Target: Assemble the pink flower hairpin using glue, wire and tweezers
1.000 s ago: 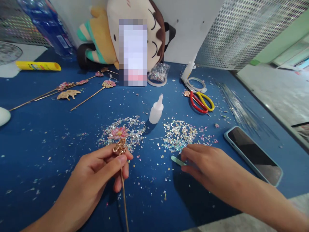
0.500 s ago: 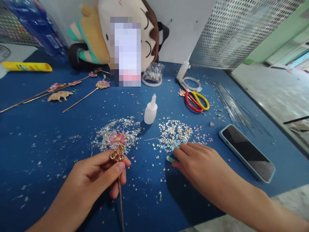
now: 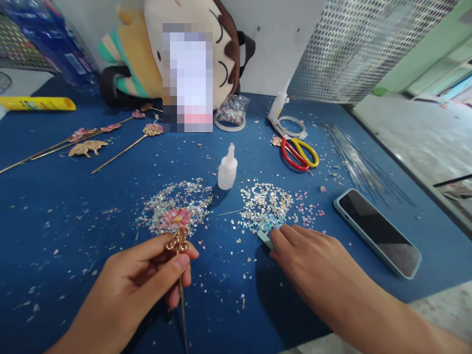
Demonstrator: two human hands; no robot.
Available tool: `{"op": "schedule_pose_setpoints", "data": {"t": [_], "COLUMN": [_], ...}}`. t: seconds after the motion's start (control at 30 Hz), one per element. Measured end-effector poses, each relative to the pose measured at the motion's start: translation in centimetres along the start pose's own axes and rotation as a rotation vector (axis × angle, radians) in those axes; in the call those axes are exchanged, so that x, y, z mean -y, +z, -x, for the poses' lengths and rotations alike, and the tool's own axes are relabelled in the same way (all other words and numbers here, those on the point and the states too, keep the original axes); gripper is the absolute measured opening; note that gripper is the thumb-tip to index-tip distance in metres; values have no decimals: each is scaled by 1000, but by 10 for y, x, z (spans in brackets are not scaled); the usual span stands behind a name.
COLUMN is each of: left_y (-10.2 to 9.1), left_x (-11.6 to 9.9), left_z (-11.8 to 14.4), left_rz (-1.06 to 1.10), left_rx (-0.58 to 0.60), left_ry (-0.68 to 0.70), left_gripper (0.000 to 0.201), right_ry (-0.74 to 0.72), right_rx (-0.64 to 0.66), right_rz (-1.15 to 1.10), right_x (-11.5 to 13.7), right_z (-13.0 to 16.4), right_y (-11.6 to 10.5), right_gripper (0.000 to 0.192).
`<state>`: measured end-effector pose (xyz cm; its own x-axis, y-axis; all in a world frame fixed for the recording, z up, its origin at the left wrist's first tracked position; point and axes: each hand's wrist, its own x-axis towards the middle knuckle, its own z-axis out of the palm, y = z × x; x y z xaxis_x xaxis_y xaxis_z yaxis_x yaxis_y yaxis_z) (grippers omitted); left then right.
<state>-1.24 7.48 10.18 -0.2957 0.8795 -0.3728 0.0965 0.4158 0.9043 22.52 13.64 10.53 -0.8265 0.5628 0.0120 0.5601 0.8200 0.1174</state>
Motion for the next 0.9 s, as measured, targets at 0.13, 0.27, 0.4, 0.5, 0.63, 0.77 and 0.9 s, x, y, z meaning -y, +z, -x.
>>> {"op": "schedule_pose_setpoints", "data": {"t": [0.13,0.27,0.4,0.5,0.63,0.77,0.9], "left_y": [-2,-3,2,5,0,-6,-8], "left_x": [2,3,0,0,4,8,9], "left_z": [-4,-6,2,8,9,10,13], "left_rz": [-6,-3,35,69,-11,-87,-40], "left_rx": [13,216,65,64,127,216,255], "left_ry": [11,34,56,18,42,61,-41], "left_gripper": [18,21,25,21,25,24,21], "right_ry": [-61,-164,-209,-222,-239,-261,-267], "right_rx": [-80,-131,-135,-168,-226,-259,-264], "right_rz": [-17,-51,-75,-101,-132,-191,-214], "right_x": [5,11,12,12,15,18,20], "right_z": [-10,-17,-19,-23,-29,-33,-36], "right_y": [-4,-2,2,3,4,5,6], "right_gripper": [29,36,33,27,16,22,21]}}
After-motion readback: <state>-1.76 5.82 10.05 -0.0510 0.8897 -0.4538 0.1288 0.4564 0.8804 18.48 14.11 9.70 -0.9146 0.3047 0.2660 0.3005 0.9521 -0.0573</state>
